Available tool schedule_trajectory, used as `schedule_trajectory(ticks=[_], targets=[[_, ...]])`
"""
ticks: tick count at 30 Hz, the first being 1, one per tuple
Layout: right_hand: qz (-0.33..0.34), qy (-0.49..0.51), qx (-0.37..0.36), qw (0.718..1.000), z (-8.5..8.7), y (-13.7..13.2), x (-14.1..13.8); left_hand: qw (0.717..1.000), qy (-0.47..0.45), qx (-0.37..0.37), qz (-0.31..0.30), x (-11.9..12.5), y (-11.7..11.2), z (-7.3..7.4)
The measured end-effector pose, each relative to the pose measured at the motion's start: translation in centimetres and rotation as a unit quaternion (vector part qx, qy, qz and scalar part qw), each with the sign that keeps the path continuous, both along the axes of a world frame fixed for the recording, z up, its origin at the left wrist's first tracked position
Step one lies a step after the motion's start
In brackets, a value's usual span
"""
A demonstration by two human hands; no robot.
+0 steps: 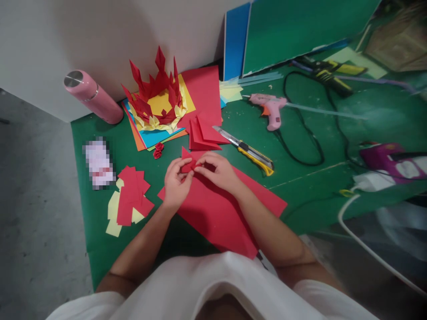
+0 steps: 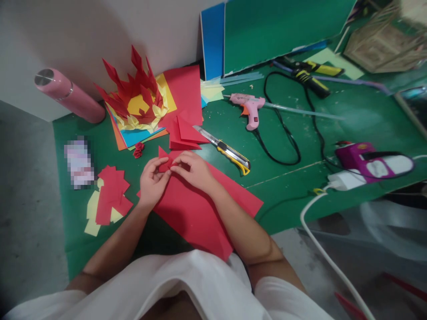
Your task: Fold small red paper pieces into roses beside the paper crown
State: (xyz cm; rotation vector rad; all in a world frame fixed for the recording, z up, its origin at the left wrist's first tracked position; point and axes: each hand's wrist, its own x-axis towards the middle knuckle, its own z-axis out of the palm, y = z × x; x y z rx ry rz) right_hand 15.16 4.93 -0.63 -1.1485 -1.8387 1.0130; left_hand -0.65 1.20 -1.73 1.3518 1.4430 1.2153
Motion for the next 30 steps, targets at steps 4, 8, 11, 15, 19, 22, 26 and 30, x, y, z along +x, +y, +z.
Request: schedule_trajectory(ticks=[4, 8, 11, 15, 19, 22, 26, 30], targets=[[-0.02, -0.006, -0.004, 1.0, -0.11, -0.02, -0.07, 1.0, 0.002, 0.001, -0.01, 0.0, -0.05, -0.04], [-0.025, -0.003, -0.013, 1.0, -0.07, -0.04, -0.08, 1.0, -0.004, -0.002, -0.015, -0.02, -0.08, -0.06], [-0.03, 0.004, -0.021, 0.999, -0.04, -0.01, -0.1, 1.0, 0.001, -0.001, -0.018, -0.02, -0.1, 0.05], [-0.037, 0.018, -0.033, 0.999, -0.06, 0.01, -0.2, 1.0, 0.008, 0.01, -0.014, 0.06, -0.17, 0.27], [-0.038, 0.027, -0.041, 0.998, 0.04, -0.03, -0.27, 1.0, 0.016, 0.019, -0.016, 0.12, -0.19, 0.43], [-0.037, 0.034, -0.049, 0.998, 0.14, -0.04, -0.26, 0.999, 0.025, 0.026, -0.018, 0.09, -0.17, 0.57], [-0.036, 0.033, -0.056, 0.997, 0.2, -0.06, -0.24, 0.998, 0.041, 0.034, -0.024, 0.01, -0.18, 0.75], [-0.037, 0.029, -0.055, 0.997, 0.27, -0.12, -0.27, 0.997, 0.058, 0.044, -0.034, -0.01, -0.22, 0.76]])
